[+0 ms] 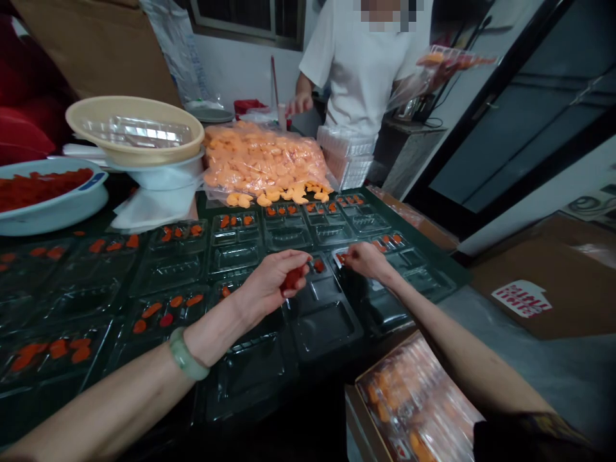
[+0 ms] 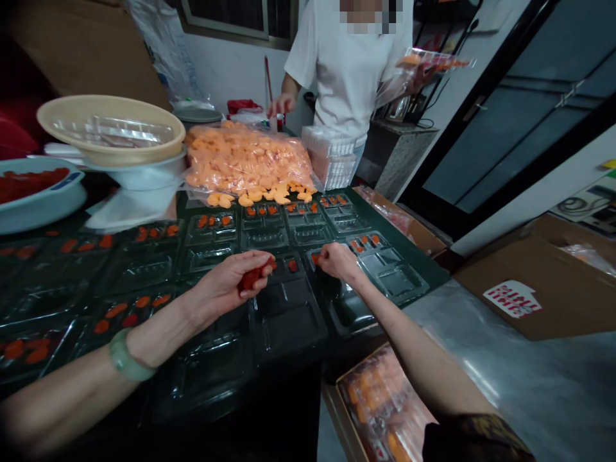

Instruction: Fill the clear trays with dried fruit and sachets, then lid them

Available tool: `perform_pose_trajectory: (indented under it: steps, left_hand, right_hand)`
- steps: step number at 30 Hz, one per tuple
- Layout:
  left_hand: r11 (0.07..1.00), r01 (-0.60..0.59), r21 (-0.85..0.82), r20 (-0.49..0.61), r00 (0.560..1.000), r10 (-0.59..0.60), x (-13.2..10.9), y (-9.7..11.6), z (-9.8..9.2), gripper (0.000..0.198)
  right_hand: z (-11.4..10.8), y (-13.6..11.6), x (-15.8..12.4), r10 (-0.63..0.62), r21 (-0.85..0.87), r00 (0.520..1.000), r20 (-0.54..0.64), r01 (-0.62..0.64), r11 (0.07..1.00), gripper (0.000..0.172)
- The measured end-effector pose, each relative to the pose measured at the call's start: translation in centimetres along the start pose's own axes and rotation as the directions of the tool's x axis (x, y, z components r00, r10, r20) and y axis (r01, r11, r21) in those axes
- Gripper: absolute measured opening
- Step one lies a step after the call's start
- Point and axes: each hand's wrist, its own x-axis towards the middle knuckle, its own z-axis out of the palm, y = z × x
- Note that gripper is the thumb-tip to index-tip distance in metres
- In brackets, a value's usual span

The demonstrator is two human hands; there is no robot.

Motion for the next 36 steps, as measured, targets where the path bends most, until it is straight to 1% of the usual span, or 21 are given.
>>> perform_pose_trajectory:
  steps: [3,8,10,12,14,17,19,20,21,23,24,25,26,28,30,31,32,33,34,35,36]
  left_hand:
    - [0.999,0.016,-0.030,-0.003,1.000,-0.016,-0.2,0.2,-0.4,0.010]
    - [0.996,0.066,-0.057,0.011,0.998,-0.066,-1.1,0.5,-0.9,0.010]
    - [0.996,0.082,-0.041,0.018,0.997,-0.081,-2.1,0.6,-1.3,0.009]
    - [0.996,0.083,-0.028,0.011,0.997,-0.082,-3.5,0.7,-1.9,0.010]
    - [0.997,0.076,-0.027,-0.019,0.997,-0.076,-5.3,0.7,-2.7,0.013]
    - [0.996,0.066,-0.064,-0.111,0.991,-0.073,-8.6,0.5,-4.3,0.015]
    - [0.990,0.057,-0.128,-0.193,0.978,-0.081,-10.9,0.1,-5.6,0.015]
    - [0.985,0.055,-0.165,-0.252,0.963,-0.096,-12.1,-0.3,-6.1,0.015]
    - [0.978,0.052,-0.203,-0.323,0.939,-0.117,-13.3,-0.7,-6.7,0.016]
    - [0.964,0.045,-0.261,-0.453,0.876,-0.164,-15.5,-2.1,-7.7,0.022]
    - [0.959,0.039,-0.281,-0.496,0.849,-0.180,-16.6,-2.9,-8.1,0.026]
    - [0.955,0.029,-0.295,-0.520,0.834,-0.185,-17.5,-3.8,-8.5,0.029]
    - [0.953,0.015,-0.303,-0.529,0.829,-0.181,-18.3,-4.6,-8.8,0.031]
    - [0.950,-0.015,-0.310,-0.541,0.825,-0.164,-19.5,-6.1,-9.0,0.031]
    - [0.947,-0.046,-0.319,-0.569,0.808,-0.153,-20.0,-6.8,-8.7,0.030]
    - [0.944,-0.061,-0.325,-0.573,0.806,-0.145,-20.1,-7.0,-8.4,0.029]
    - [0.940,-0.074,-0.333,-0.564,0.814,-0.136,-20.0,-6.9,-8.0,0.028]
    - [0.936,-0.087,-0.340,-0.546,0.829,-0.122,-19.9,-6.8,-7.5,0.028]
    - [0.933,-0.098,-0.347,-0.518,0.849,-0.103,-19.7,-6.6,-7.1,0.028]
    - [0.930,-0.109,-0.352,-0.486,0.870,-0.082,-19.4,-6.4,-6.6,0.029]
    - [0.929,-0.115,-0.352,-0.457,0.887,-0.064,-19.2,-6.3,-6.3,0.031]
  right_hand:
    - [-1.3,0.7,0.0,-0.007,0.168,1.000,-0.015,0.010,0.986,0.016]
    - [-3.3,1.9,-0.2,0.015,0.395,0.993,-0.115,0.032,0.918,0.016]
    - [-3.7,2.0,-0.6,0.052,0.527,0.988,-0.142,0.031,0.850,0.019]
    - [-3.7,2.1,-1.0,0.121,0.662,0.982,-0.147,0.007,0.749,0.022]
    - [-3.4,2.1,-1.5,0.184,0.740,0.972,-0.144,-0.017,0.672,0.027]
    - [-2.7,2.1,-1.6,0.217,0.778,0.967,-0.132,-0.034,0.627,0.034]
    - [-2.2,2.0,-1.3,0.224,0.792,0.968,-0.110,-0.051,0.609,0.032]
    - [-2.1,2.0,-1.1,0.228,0.804,0.968,-0.101,-0.055,0.592,0.031]
    - [-2.1,1.8,-0.9,0.232,0.819,0.968,-0.096,-0.055,0.570,0.031]
    - [-2.5,1.4,-0.8,0.231,0.848,0.968,-0.094,-0.044,0.528,0.031]
    - [-2.8,1.2,-0.8,0.225,0.858,0.970,-0.091,-0.038,0.512,0.031]
    - [-3.2,1.0,-1.0,0.216,0.869,0.973,-0.082,-0.036,0.493,0.030]
    - [-3.7,0.7,-1.2,0.208,0.885,0.976,-0.070,-0.035,0.465,0.028]
    - [-4.5,0.2,-2.0,0.198,0.931,0.980,-0.028,-0.047,0.363,0.023]
    - [-5.2,-0.2,-3.1,0.196,0.975,0.980,0.039,-0.080,0.205,0.020]
    - [-5.4,-0.4,-3.7,0.194,0.987,0.979,0.070,-0.095,0.126,0.019]
    - [-5.6,-0.6,-4.3,0.186,0.992,0.978,0.093,-0.106,0.065,0.019]
    - [-5.7,-0.6,-4.9,0.173,0.994,0.979,0.106,-0.111,0.022,0.019]
    - [-5.8,-0.6,-5.4,0.160,0.994,0.982,0.105,-0.107,0.003,0.021]
    - [-5.7,-0.5,-5.9,0.150,0.996,0.985,0.090,-0.092,0.012,0.022]
    - [-5.6,-0.4,-6.3,0.147,0.996,0.987,0.062,-0.071,0.055,0.025]
